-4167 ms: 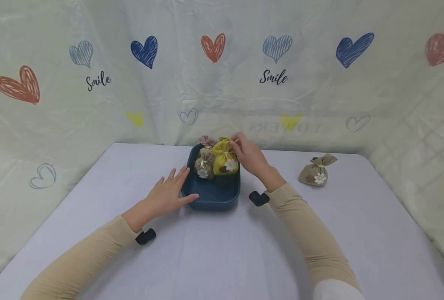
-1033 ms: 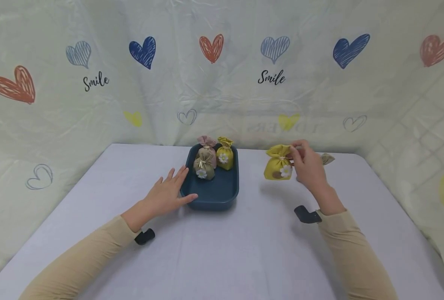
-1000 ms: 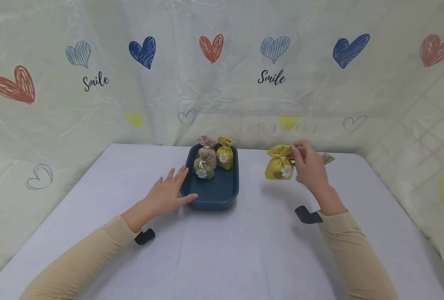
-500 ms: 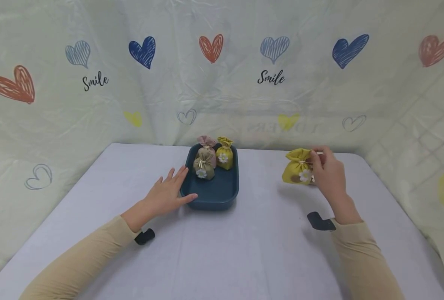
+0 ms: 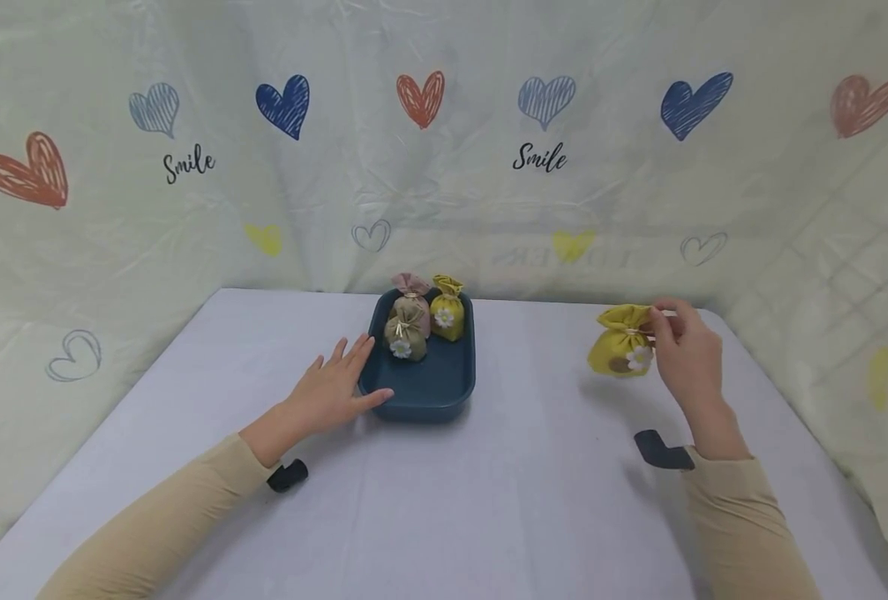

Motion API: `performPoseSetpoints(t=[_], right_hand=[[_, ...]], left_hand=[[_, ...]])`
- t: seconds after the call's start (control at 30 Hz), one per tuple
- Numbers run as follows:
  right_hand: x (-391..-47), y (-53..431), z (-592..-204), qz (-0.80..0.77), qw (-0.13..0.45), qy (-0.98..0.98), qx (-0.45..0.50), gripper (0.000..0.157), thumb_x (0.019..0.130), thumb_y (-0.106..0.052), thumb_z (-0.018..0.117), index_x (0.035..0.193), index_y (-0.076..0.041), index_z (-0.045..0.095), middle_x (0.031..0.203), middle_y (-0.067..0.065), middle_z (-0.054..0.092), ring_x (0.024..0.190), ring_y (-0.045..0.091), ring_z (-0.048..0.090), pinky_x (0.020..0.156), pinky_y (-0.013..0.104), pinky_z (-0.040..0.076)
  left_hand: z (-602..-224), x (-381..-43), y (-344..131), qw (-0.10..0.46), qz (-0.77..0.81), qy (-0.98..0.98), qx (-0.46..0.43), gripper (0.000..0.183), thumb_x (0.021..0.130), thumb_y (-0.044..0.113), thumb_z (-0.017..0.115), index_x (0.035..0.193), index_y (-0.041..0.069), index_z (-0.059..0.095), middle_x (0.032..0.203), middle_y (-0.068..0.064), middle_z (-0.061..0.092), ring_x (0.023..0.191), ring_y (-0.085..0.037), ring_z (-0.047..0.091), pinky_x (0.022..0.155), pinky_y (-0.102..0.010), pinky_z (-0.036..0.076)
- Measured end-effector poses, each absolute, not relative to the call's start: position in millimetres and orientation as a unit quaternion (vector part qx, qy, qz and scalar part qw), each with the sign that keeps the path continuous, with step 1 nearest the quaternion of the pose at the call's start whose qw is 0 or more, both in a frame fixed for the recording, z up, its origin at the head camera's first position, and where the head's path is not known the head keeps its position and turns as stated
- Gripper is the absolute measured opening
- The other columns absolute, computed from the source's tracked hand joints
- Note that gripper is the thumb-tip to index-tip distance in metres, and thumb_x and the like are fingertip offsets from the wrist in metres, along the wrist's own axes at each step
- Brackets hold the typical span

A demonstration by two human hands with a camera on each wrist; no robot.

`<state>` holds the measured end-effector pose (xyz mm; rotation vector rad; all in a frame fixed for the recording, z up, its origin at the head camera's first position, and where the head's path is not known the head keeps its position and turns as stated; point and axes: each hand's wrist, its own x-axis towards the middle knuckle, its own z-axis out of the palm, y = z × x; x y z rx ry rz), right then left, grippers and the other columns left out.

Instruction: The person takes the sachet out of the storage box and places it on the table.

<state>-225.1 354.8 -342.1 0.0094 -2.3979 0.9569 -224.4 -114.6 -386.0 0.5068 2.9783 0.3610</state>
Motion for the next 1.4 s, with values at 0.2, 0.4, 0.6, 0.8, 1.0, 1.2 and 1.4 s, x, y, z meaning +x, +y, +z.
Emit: performPoseSetpoints(t=[0.2,0.4,0.6,0.8,1.0,1.2,1.4], right_hand=[[-222.4,367.7,-337.9,0.363,0.28,-0.889,-0.022,0.03,0.109,-0.02,0.049,0.123,0.004,0.058,0.094,0.018,0.075,0.068,-0.026,0.048,0.062,0.003,0.039],[-218.8,379.9,-333.2,0.382,0.299,-0.874,-0.032,0.027,0.108,-0.017,0.051,0.121,0.006,0.059,0.074,-0.047,0.047,0.064,-0.026,0.05,0.061,0.002,0.04],[-213.9,394.8,-329.1,0.404,0.284,-0.867,-0.07,0.015,0.109,-0.02,0.049,0.107,-0.03,0.06,0.073,-0.046,0.048,0.065,-0.025,0.051,0.063,0.001,0.04],[-211.1,408.9,-331.0,0.417,0.284,-0.858,-0.1,0.024,0.108,-0.021,0.049,0.101,-0.044,0.053,0.071,-0.047,0.048,0.063,-0.025,0.05,0.06,0.002,0.04],[-213.1,422.6,-336.8,0.499,0.271,-0.814,-0.123,0.027,0.107,-0.015,0.049,0.096,-0.039,0.055,0.07,-0.039,0.057,0.062,-0.02,0.056,0.058,0.003,0.044],[-218.1,433.7,-342.1,0.525,0.263,-0.796,-0.145,0.025,0.108,-0.016,0.047,0.097,-0.037,0.054,0.071,-0.038,0.057,0.064,-0.02,0.056,0.059,0.002,0.044],[-227.2,439.5,-346.2,0.508,0.261,-0.807,-0.152,0.027,0.108,-0.013,0.047,0.094,-0.036,0.054,0.066,-0.038,0.056,0.06,-0.02,0.055,0.058,0.002,0.043]], left_hand=[[-385.8,-225.1,-115.7,0.046,0.122,0.977,0.167,0.102,0.096,0.074,0.049,0.166,0.009,0.012,0.171,-0.008,0.01,0.155,-0.04,0.008,0.118,-0.066,0.016],[-385.1,-227.6,-115.1,0.043,0.123,0.977,0.17,0.103,0.095,0.075,0.048,0.166,0.01,0.012,0.171,-0.008,0.01,0.155,-0.04,0.008,0.118,-0.066,0.015],[-383.7,-229.0,-112.3,0.047,0.121,0.977,0.17,0.102,0.096,0.075,0.048,0.166,0.011,0.01,0.171,-0.007,0.009,0.155,-0.039,0.007,0.118,-0.065,0.015],[-384.6,-229.2,-110.9,0.05,0.108,0.979,0.166,0.102,0.096,0.075,0.047,0.166,0.011,0.01,0.171,-0.006,0.008,0.155,-0.039,0.008,0.118,-0.065,0.016],[-385.4,-228.2,-110.9,0.056,0.112,0.979,0.162,0.101,0.096,0.074,0.048,0.166,0.011,0.011,0.171,-0.006,0.009,0.155,-0.039,0.007,0.119,-0.065,0.015],[-386.7,-229.3,-111.6,0.054,0.113,0.978,0.164,0.102,0.095,0.075,0.047,0.166,0.011,0.011,0.171,-0.007,0.009,0.155,-0.039,0.007,0.119,-0.065,0.015],[-386.5,-227.0,-113.4,0.055,0.111,0.979,0.162,0.102,0.095,0.075,0.047,0.166,0.011,0.012,0.171,-0.007,0.009,0.155,-0.039,0.007,0.118,-0.065,0.016]])
